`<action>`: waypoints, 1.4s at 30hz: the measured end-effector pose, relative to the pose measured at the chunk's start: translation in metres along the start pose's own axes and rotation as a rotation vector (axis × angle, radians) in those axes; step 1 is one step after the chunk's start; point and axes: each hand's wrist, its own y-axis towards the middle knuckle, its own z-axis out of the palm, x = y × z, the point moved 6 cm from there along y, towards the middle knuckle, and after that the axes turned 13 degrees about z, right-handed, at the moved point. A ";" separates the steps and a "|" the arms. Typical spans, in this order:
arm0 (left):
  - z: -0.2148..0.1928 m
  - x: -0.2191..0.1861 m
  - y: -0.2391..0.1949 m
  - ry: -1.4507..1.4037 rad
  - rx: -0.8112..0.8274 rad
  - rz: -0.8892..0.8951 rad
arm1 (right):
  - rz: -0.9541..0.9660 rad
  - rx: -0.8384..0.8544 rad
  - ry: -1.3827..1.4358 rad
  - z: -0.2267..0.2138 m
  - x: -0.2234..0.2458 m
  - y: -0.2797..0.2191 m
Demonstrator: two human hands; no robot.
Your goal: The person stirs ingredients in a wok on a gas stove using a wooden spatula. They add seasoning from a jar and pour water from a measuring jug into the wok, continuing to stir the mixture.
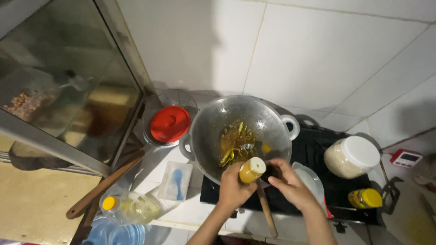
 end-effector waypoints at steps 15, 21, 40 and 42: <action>0.007 -0.020 -0.042 0.239 0.365 0.171 | 0.189 -0.143 -0.505 0.003 -0.035 -0.029; -0.003 -0.002 -0.045 0.281 0.430 0.087 | -0.330 0.026 -0.604 0.023 0.006 -0.047; 0.085 -0.038 -0.027 0.135 0.698 0.036 | -0.528 -0.295 -0.688 -0.026 -0.021 -0.095; 0.108 -0.070 -0.027 0.415 0.520 0.553 | -0.536 -0.710 -0.700 -0.056 -0.058 -0.097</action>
